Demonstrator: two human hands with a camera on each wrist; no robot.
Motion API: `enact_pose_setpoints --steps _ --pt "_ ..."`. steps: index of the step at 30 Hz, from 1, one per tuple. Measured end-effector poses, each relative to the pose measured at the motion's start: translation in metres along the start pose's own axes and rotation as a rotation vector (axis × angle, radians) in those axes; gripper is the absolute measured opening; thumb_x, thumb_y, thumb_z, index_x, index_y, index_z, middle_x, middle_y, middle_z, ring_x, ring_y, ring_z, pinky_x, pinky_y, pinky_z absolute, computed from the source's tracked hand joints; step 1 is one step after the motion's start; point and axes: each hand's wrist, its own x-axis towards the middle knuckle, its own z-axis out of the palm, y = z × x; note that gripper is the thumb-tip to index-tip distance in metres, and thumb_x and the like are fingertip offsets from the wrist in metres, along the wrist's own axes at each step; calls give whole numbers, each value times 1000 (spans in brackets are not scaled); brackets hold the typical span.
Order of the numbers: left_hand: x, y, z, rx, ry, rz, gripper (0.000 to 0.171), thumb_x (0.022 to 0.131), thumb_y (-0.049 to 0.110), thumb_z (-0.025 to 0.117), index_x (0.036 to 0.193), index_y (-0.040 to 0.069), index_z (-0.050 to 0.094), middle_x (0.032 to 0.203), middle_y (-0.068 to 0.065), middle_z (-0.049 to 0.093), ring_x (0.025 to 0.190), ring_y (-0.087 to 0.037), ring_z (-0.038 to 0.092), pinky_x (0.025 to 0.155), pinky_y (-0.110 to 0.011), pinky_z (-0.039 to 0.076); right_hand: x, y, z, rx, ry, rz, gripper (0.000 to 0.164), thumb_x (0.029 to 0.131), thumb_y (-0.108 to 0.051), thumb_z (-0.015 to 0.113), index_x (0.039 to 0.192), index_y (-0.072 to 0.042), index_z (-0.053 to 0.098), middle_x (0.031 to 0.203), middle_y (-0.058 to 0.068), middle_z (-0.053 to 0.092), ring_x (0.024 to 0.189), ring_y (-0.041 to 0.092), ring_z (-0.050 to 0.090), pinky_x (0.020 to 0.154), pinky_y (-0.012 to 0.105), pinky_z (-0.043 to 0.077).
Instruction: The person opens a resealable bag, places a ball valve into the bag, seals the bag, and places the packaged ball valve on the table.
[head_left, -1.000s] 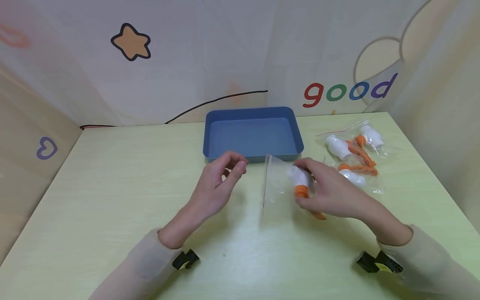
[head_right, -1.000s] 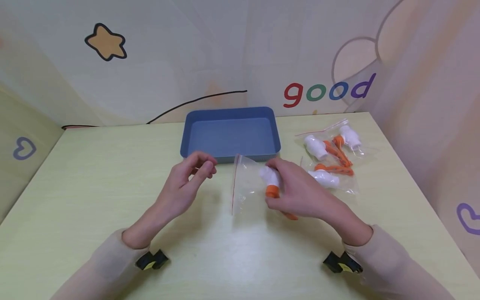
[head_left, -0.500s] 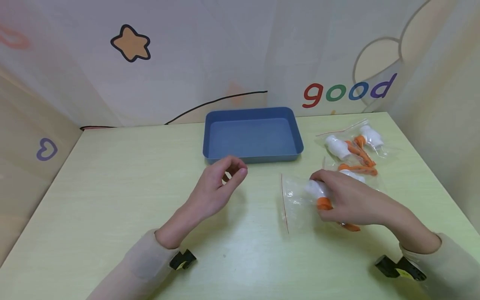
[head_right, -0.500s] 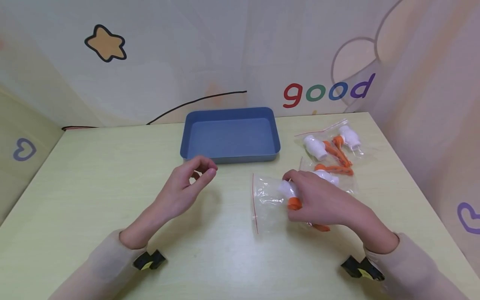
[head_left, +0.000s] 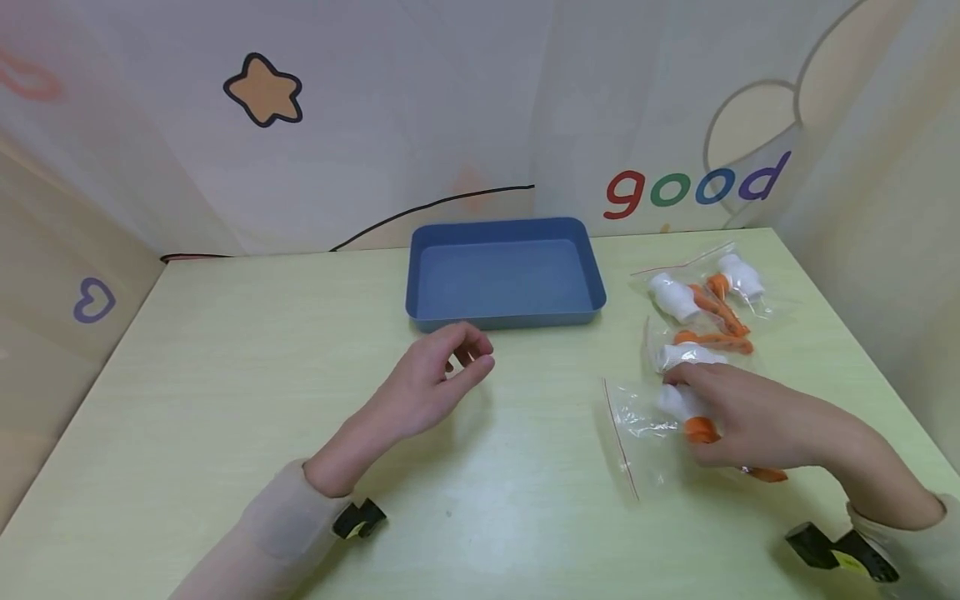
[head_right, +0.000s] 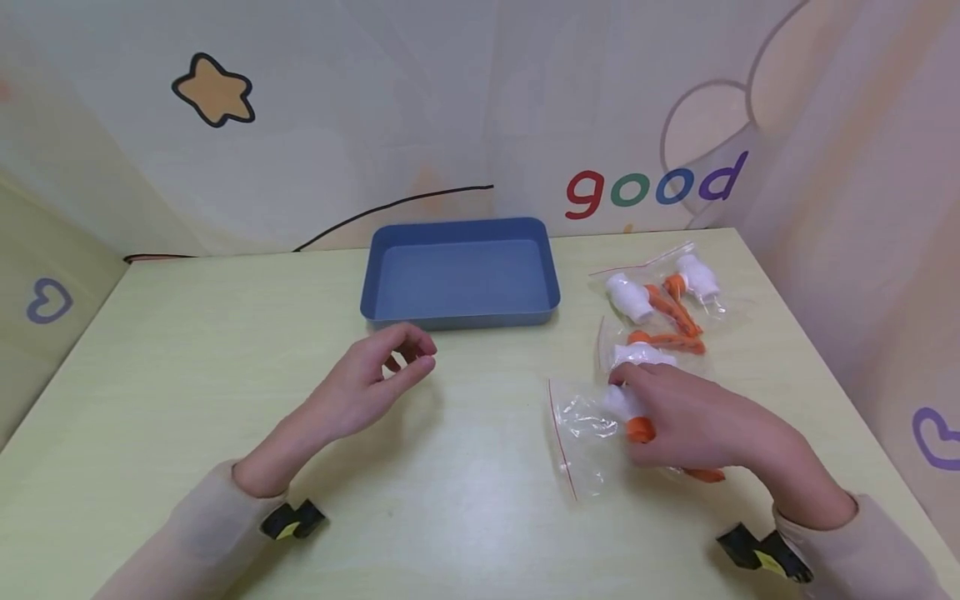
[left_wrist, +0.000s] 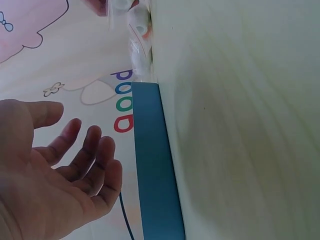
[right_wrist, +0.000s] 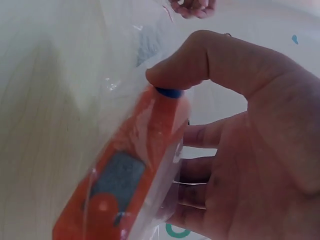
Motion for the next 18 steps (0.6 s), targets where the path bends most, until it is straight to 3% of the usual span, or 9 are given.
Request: enact_pose_setpoints --steps 6,13,18 --pt "-1 -1 -2 15 -72 -33 12 103 18 63 112 10 66 104 5 64 97 -14 59 83 -49 51 -12 14 -2 56 -50 21 61 75 -8 77 132 -8 54 109 4 53 84 14 50 58 25 45" --pt "-1 -3 -3 29 -129 -50 17 104 20 62 115 8 66 105 6 64 99 -13 60 87 -49 51 -17 27 -6 76 -83 83 63 74 -5 77 132 -6 53 111 9 53 59 12 53 55 26 44" --pt "-2 -2 -5 34 -142 -44 19 104 21 62 116 7 66 108 5 65 100 -13 61 87 -48 51 -19 33 -5 41 -107 89 57 71 -7 77 124 -10 55 93 1 52 71 13 50 57 26 39"
